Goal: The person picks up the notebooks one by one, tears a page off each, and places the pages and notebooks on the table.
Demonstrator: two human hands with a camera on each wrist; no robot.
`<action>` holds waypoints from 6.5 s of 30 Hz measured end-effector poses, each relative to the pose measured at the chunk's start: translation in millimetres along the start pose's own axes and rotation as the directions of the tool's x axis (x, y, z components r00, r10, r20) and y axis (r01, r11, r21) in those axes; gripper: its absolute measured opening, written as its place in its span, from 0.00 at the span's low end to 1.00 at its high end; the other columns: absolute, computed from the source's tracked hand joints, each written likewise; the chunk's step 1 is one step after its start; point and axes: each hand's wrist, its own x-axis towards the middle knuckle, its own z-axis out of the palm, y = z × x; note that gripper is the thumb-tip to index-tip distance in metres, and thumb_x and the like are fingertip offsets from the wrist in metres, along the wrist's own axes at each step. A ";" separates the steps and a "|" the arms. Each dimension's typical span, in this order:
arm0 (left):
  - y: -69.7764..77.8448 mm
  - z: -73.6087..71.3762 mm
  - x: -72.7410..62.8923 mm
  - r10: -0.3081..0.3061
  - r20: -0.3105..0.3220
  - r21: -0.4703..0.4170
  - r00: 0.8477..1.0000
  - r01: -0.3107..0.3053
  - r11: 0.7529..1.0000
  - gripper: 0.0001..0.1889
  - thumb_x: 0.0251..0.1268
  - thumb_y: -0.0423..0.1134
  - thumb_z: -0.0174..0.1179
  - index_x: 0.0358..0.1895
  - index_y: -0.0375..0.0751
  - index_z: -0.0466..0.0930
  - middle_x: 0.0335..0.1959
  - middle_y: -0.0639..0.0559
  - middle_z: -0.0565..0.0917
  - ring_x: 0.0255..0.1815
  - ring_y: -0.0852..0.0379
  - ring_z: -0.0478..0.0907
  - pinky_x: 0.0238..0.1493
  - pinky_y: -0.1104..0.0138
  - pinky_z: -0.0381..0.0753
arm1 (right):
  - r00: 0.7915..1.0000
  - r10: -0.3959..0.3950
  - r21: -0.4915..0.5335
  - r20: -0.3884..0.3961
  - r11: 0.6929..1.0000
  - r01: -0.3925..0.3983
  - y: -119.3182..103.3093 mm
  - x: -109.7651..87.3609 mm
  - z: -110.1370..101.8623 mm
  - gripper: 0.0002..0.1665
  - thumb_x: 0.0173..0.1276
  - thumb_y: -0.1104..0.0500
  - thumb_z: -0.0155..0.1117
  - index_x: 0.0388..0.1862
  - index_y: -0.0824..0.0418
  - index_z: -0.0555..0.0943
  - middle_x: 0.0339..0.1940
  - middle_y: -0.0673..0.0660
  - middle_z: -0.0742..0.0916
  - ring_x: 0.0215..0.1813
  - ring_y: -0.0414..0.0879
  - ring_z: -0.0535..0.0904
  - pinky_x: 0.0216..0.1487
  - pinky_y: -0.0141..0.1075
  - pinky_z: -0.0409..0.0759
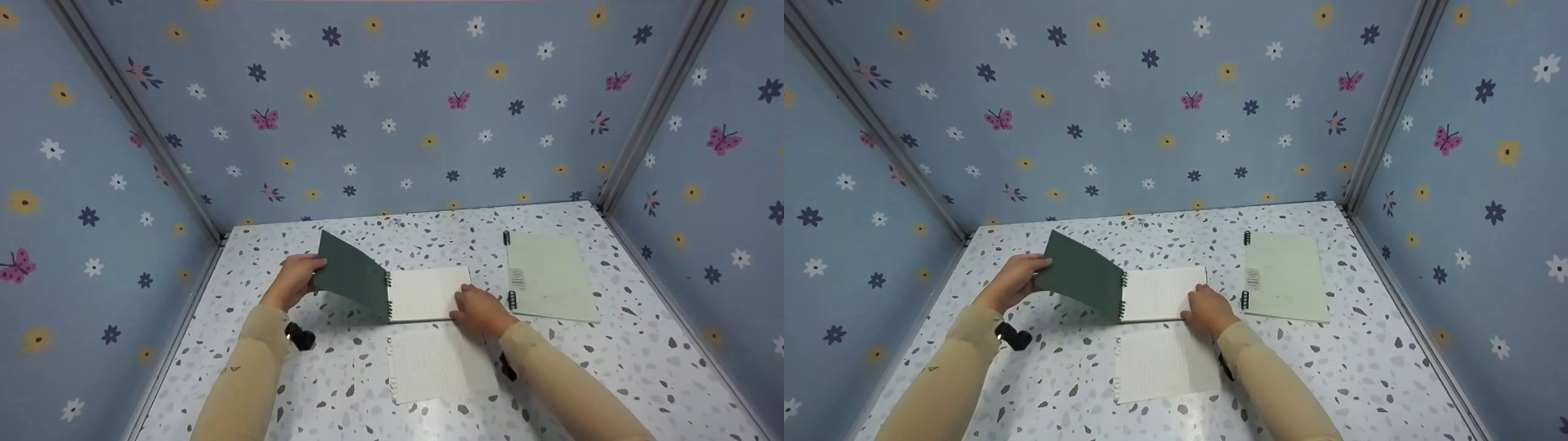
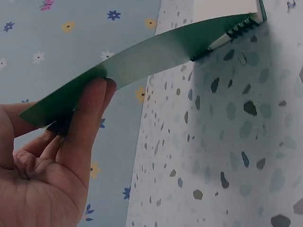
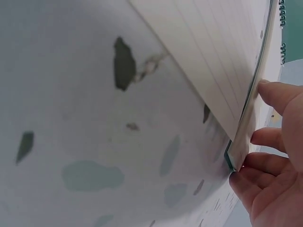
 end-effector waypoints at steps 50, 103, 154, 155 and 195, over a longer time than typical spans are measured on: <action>-80.7 142.6 12.0 0.266 0.312 0.826 0.912 -0.399 0.399 0.19 0.80 0.41 0.64 0.65 0.34 0.85 0.65 0.39 0.87 0.67 0.40 0.85 0.73 0.47 0.83 | 0.885 0.411 0.511 -0.220 0.821 -0.254 -2.9 -4.8 -33.2 0.05 0.70 0.65 0.73 0.38 0.68 0.87 0.35 0.59 0.88 0.35 0.48 0.82 0.33 0.36 0.81; -84.6 102.0 17.7 0.272 0.325 0.916 0.906 -0.373 0.146 0.12 0.81 0.36 0.63 0.57 0.33 0.88 0.62 0.38 0.88 0.63 0.40 0.87 0.69 0.49 0.86 | 0.923 0.297 0.204 -0.244 0.946 -0.251 88.6 -26.0 -46.2 0.33 0.78 0.55 0.68 0.71 0.77 0.78 0.68 0.77 0.81 0.72 0.73 0.77 0.75 0.65 0.76; -91.3 46.8 10.2 0.344 0.210 0.880 0.915 -0.330 0.340 0.18 0.81 0.36 0.60 0.67 0.31 0.83 0.66 0.35 0.85 0.69 0.37 0.82 0.75 0.45 0.81 | 0.951 0.291 0.105 -0.108 0.954 -0.281 79.6 -16.0 -23.1 0.54 0.73 0.32 0.66 0.85 0.65 0.68 0.86 0.76 0.64 0.86 0.78 0.56 0.85 0.74 0.54; -89.9 52.4 10.8 0.353 0.222 0.873 0.909 -0.346 0.344 0.18 0.81 0.35 0.60 0.67 0.31 0.83 0.66 0.35 0.84 0.69 0.37 0.82 0.75 0.45 0.80 | 0.951 0.288 0.104 -0.109 0.955 -0.277 75.3 -13.8 -20.9 0.53 0.73 0.32 0.66 0.85 0.65 0.68 0.86 0.76 0.64 0.86 0.78 0.56 0.85 0.73 0.53; -87.4 162.3 9.9 0.357 0.542 0.777 0.761 -0.615 0.132 0.08 0.77 0.45 0.66 0.41 0.44 0.86 0.44 0.51 0.88 0.39 0.50 0.82 0.51 0.54 0.87 | 0.948 0.243 0.079 -0.208 0.970 -0.231 1.2 -12.7 10.6 0.50 0.68 0.35 0.75 0.67 0.77 0.79 0.65 0.73 0.82 0.65 0.67 0.78 0.69 0.62 0.80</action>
